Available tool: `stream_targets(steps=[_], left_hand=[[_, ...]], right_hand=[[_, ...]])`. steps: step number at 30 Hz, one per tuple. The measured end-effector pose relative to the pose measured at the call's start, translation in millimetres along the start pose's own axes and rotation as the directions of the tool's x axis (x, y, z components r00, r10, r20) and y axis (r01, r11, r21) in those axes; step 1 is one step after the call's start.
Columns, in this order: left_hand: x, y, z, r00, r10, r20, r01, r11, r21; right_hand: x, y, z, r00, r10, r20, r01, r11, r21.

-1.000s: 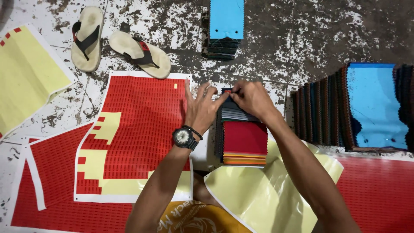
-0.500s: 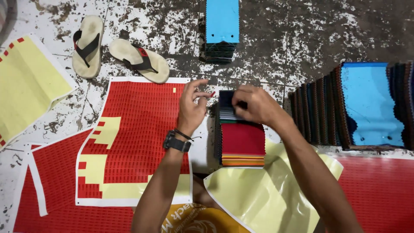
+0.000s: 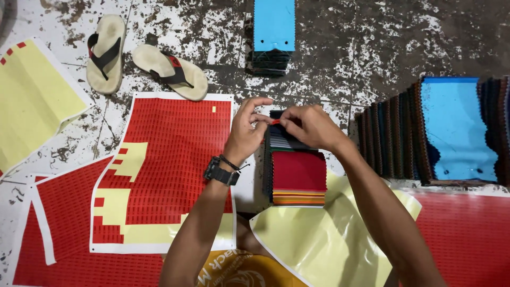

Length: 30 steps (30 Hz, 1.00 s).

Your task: The person sits on the floor and sorts through stacks of colorful, textured material samples. They flip through the samples, separating them into different piles based on color and type, including red, yellow, blue, and dark-colored sheets.

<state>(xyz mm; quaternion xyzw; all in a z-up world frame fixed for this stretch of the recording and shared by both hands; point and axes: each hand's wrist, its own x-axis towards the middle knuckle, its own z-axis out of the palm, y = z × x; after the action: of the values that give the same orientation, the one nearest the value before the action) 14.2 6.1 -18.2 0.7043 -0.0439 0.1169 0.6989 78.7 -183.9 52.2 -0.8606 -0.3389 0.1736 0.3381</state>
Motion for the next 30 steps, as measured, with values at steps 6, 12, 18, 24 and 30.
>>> stream_targets(steps=[6, 12, 18, 24, 30], left_hand=[[-6.4, -12.3, -10.3, 0.987, 0.145, -0.073, -0.092, 0.866, 0.492], [-19.6, -28.2, -23.6, 0.985, 0.167, 0.040, -0.139, 0.640, 0.755], [-16.6, -31.1, -14.5, 0.952, 0.257, 0.167, -0.259, 0.385, 0.886], [-15.3, -29.2, -5.6, 0.947, 0.197, 0.255, -0.297, 0.222, 0.929], [-14.0, -34.8, -5.2, 0.947, 0.194, 0.257, -0.301, 0.246, 0.922]], right_hand=[[7.3, 27.7, 15.0, 0.993, 0.099, -0.067, -0.097, 0.995, 0.032], [15.1, 37.1, 26.3, 0.990, 0.126, -0.065, -0.124, 0.992, 0.036], [19.2, 47.0, 34.6, 0.983, 0.176, -0.059, -0.178, 0.984, -0.024], [23.2, 47.0, 37.5, 0.975, 0.220, -0.037, -0.223, 0.969, -0.101], [21.6, 61.0, 24.1, 0.984, 0.014, -0.176, -0.091, 0.895, -0.436]])
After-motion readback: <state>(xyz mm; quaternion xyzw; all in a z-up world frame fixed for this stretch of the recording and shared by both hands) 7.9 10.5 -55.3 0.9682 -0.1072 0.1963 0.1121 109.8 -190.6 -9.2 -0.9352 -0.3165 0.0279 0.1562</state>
